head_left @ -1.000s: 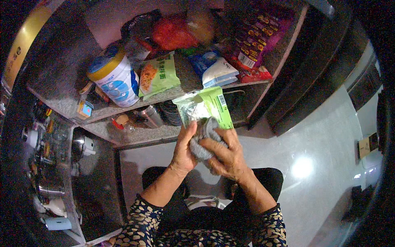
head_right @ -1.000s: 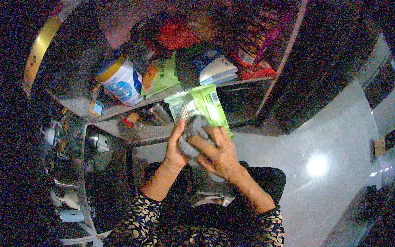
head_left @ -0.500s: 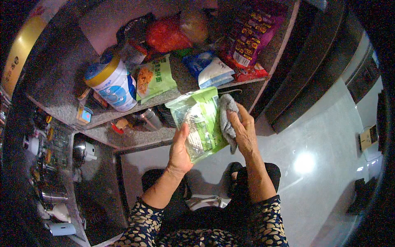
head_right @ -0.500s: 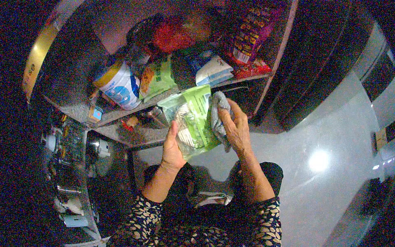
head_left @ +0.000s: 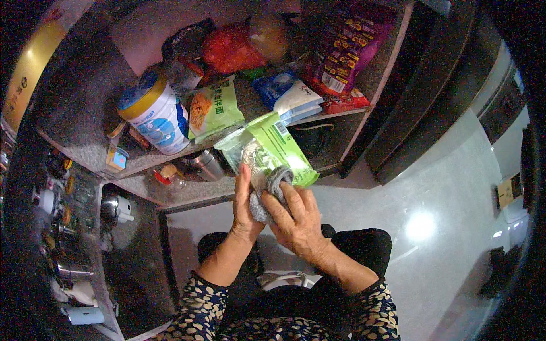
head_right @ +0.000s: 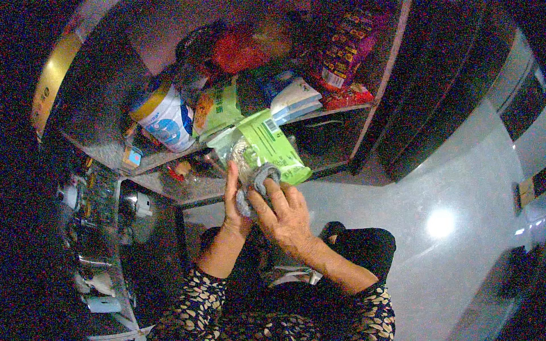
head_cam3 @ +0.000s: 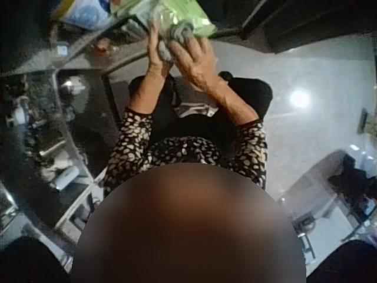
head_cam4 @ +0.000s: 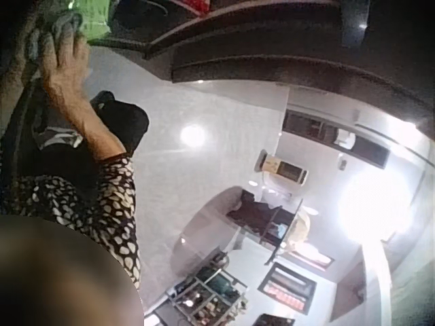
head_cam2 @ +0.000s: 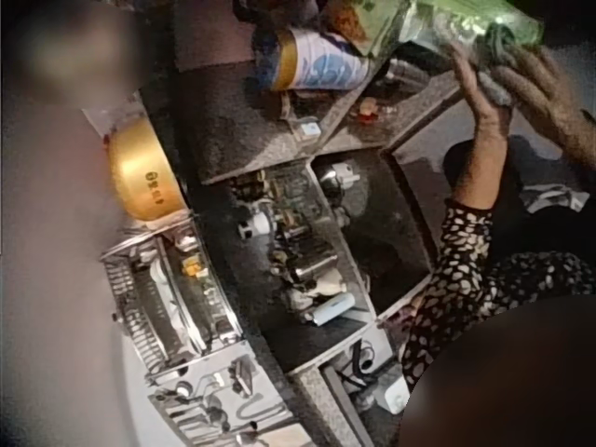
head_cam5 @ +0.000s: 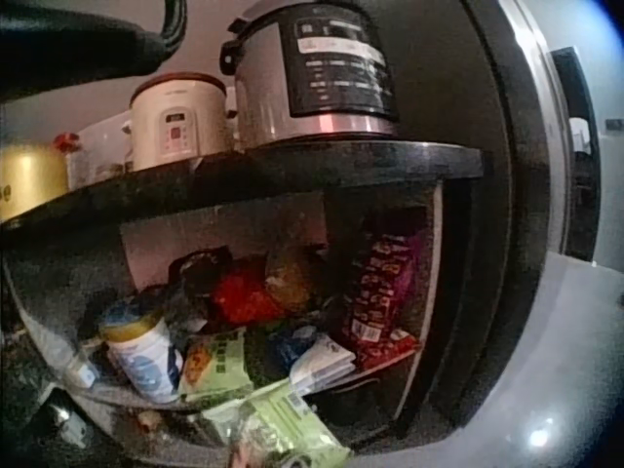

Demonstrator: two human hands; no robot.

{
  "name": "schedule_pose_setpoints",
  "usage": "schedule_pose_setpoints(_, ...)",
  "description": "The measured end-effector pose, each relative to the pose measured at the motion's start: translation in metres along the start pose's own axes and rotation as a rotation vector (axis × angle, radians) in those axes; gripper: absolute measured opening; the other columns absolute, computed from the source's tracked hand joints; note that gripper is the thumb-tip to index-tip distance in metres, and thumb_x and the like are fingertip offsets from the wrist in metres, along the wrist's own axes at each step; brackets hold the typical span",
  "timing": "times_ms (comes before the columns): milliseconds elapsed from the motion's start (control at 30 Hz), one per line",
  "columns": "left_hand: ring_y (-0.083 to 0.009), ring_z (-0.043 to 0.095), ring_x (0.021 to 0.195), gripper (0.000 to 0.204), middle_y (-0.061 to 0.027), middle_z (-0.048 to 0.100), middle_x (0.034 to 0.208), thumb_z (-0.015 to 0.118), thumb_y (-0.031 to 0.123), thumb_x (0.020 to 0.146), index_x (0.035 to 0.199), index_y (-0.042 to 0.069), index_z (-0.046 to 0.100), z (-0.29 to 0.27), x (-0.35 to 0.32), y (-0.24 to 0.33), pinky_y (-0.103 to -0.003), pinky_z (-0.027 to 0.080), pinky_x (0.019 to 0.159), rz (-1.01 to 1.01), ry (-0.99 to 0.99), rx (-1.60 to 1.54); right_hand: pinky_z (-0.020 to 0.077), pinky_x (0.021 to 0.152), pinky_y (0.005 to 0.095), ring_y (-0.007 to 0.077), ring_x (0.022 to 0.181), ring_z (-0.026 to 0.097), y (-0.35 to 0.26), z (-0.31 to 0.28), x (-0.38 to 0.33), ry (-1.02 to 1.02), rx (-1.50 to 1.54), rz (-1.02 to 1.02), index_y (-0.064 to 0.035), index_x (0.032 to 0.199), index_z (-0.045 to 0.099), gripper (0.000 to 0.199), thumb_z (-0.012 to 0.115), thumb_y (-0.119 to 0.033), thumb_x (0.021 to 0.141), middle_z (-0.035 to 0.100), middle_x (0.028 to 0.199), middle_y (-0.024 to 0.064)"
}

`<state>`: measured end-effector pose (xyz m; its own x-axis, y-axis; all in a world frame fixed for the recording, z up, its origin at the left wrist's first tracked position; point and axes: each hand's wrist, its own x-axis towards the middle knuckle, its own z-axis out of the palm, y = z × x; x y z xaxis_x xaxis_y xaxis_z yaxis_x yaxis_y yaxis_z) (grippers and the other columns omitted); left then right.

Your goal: The person sits on the floor in front of a low cabinet and wipes the surfaces of various pantry items with a cloth. They clean a small glass jar, a large cylindrical tin, and several green packets of instant noodles, handling each item individually and returning them to the shelf.

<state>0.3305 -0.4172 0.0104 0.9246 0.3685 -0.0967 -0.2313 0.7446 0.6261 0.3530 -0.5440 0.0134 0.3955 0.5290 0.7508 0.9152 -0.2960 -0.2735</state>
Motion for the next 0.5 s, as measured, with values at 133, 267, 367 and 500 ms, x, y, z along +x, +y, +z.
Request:
schedule_pose_setpoints(133,-0.0218,0.053,0.109,0.05,-0.0064,0.054,0.122,0.042,0.044,0.093,0.126,0.008,0.045,0.006,-0.002,-0.013,-0.037,0.041,0.094,0.026,-0.035,0.061,0.044,0.076,0.0419,0.0355,0.087,0.05,0.027,-0.012,0.013,0.09,-0.061,0.143,-0.0067,0.108,0.057,0.051,0.068,-0.011,0.059,0.052,0.105,0.0192)
schedule_pose_setpoints(267,-0.0228,0.05,0.115,0.049,-0.0085,0.049,0.127,0.044,0.037,0.093,0.131,0.006,0.039,0.009,-0.004,-0.021,-0.039,0.041,0.097,0.025,-0.157,0.05,0.0434,0.077,0.0363,0.0293,0.088,0.052,0.065,-0.013,0.004,0.209,0.051,0.41,-0.0002,0.11,0.055,0.034,0.054,-0.004,0.076,0.053,0.1,0.0169)
schedule_pose_setpoints(367,-0.0204,0.05,0.114,0.047,-0.0078,0.048,0.127,0.048,0.03,0.093,0.132,0.006,0.037,0.006,-0.005,-0.019,-0.037,0.043,0.095,-0.03,-0.177,-0.002,0.0456,0.076,0.0328,0.0189,0.083,0.058,0.075,-0.03,0.007,0.167,0.803,0.952,0.0014,0.11,0.056,0.034,0.06,-0.021,0.084,0.062,0.095,0.0095)
schedule_pose_setpoints(500,-0.0196,0.049,0.115,0.051,-0.008,0.046,0.129,0.051,0.034,0.091,0.132,0.006,0.036,0.002,-0.006,-0.012,-0.037,0.043,0.095,-0.127,-0.231,-0.022,0.0471,0.075,0.0293,0.0137,0.083,0.058,0.078,-0.049,0.005,-0.019,1.238,1.047,-0.0015,0.108,0.06,0.035,0.066,-0.02,0.079,0.064,0.096,0.0057)
